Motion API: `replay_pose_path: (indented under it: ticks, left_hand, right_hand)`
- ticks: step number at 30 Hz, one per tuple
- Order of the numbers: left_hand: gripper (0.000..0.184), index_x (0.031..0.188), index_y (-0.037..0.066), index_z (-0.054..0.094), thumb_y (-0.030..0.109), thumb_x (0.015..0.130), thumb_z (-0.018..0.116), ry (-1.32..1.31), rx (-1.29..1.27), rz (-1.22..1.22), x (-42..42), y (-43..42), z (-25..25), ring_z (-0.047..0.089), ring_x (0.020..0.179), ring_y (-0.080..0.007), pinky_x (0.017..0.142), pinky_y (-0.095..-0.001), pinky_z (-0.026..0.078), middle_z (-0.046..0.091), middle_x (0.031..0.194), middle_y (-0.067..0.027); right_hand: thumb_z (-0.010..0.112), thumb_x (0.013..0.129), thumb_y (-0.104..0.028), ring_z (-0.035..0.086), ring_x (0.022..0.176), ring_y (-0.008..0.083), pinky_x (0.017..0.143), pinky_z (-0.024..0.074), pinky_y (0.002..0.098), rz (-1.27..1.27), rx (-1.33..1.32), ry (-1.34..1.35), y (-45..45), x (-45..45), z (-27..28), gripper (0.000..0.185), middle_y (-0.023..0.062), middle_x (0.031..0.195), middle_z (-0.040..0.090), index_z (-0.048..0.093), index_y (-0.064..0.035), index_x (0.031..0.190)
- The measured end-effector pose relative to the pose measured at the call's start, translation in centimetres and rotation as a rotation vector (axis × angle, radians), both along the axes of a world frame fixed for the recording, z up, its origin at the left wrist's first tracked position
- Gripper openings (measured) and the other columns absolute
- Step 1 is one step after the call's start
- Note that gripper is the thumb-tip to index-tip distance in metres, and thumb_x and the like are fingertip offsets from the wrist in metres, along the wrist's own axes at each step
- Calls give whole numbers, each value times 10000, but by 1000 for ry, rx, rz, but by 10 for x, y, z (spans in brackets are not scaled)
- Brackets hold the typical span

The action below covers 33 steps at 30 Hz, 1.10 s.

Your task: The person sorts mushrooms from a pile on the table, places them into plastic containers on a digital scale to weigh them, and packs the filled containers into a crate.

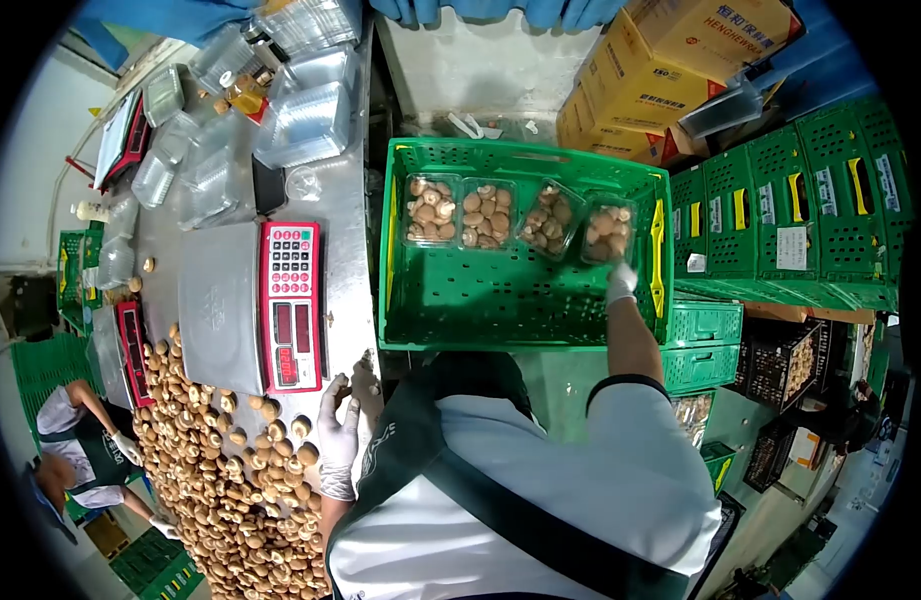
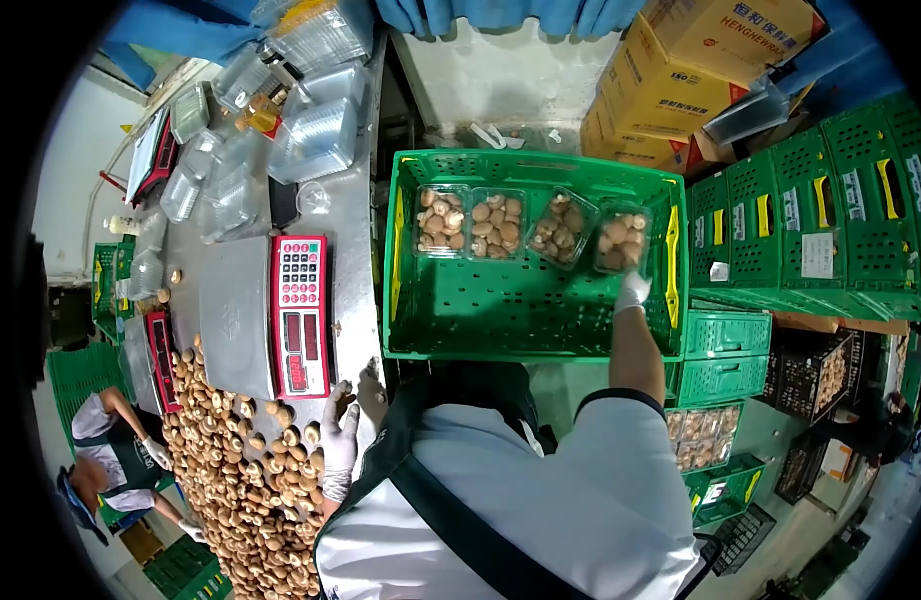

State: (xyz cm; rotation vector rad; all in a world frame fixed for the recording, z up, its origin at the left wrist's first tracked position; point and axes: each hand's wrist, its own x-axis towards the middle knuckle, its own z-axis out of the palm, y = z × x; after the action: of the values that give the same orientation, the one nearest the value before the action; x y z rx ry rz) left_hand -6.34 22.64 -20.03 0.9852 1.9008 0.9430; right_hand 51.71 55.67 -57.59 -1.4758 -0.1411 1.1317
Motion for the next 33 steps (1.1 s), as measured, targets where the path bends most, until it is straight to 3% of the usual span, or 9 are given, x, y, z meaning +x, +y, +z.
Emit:
replay_pose_path:
  ticks: [2, 4, 9, 12, 15, 17, 20, 26, 33]
  left_hand:
    - [405, 1323, -35, 505, 72, 944, 598, -32, 51, 95, 7, -1, -4, 608, 1084, -215, 977, -318, 449, 625, 1190, -152]
    - [399, 1323, -39, 502, 74, 950, 591, -72, 71, 154, 13, 0, 1, 609, 1068, -206, 966, -312, 453, 623, 1190, -150]
    - [388, 1316, -37, 514, 56, 946, 588, -53, 23, 203, 15, -9, 8, 614, 1073, -208, 968, -309, 456, 641, 1167, -150]
    - [390, 1306, -24, 531, 70, 935, 605, -34, 53, 278, 7, -29, -13, 619, 1086, -218, 963, -327, 469, 655, 1154, -154]
    - [397, 1336, 18, 519, 111, 958, 596, 26, -85, 301, 13, -34, 14, 597, 1145, -207, 1013, -321, 447, 635, 1212, -119]
    - [390, 1318, 24, 537, 162, 958, 602, 83, -85, 358, 16, -44, 20, 600, 1145, -221, 1012, -327, 448, 635, 1210, -136]
    - [389, 1316, 35, 542, 192, 964, 596, 80, -85, 452, 21, -62, 27, 600, 1143, -233, 1014, -337, 444, 634, 1209, -146]
    - [375, 1310, 58, 551, 180, 958, 600, 46, -6, 719, 40, -105, 18, 614, 1076, -233, 976, -337, 465, 647, 1144, -137]
    - [411, 1321, 38, 548, 190, 944, 605, -19, -32, 1172, 83, -157, 13, 608, 1139, -271, 995, -347, 454, 632, 1203, -181]
  right_hand:
    - [463, 963, -388, 598, 645, 270, 578, 485, 450, 229, -497, -638, -9, -35, -19, 360, 127, 790, 629, 675, -98, 990]
    - [516, 941, -499, 582, 986, 312, 813, 505, 420, 162, -681, -57, -16, -133, 129, 494, 135, 1209, 561, 533, -139, 1279]
    - [472, 975, -474, 524, 1113, 295, 904, 469, 471, -44, -422, 381, 13, -204, 137, 497, 98, 1322, 537, 519, -158, 1355]
    - [453, 976, -502, 539, 1090, 223, 937, 441, 390, 5, -68, -3, 8, -190, 44, 537, 65, 1264, 567, 552, -84, 1298]
    - [572, 935, -345, 573, 1148, 336, 934, 488, 402, -87, -512, -429, -9, -262, 146, 468, 210, 1264, 582, 558, 6, 1245]
    - [651, 891, -129, 540, 1202, 372, 989, 465, 462, 134, -2, -1051, -7, -309, 165, 554, 293, 1309, 516, 444, 103, 1349]
    - [551, 961, -125, 464, 1270, 338, 1042, 414, 434, 746, 719, -759, -10, -421, 292, 525, 214, 1447, 381, 383, 17, 1438]
    - [463, 987, -88, 543, 1196, 287, 1049, 391, 361, 1476, 1405, -628, -2, -644, 396, 334, 161, 1267, 603, 576, 2, 1288]
    - [505, 977, -322, 526, 1242, 356, 1037, 397, 392, 1906, 1213, -1219, 93, -835, 329, 439, 195, 1332, 571, 578, -47, 1311]
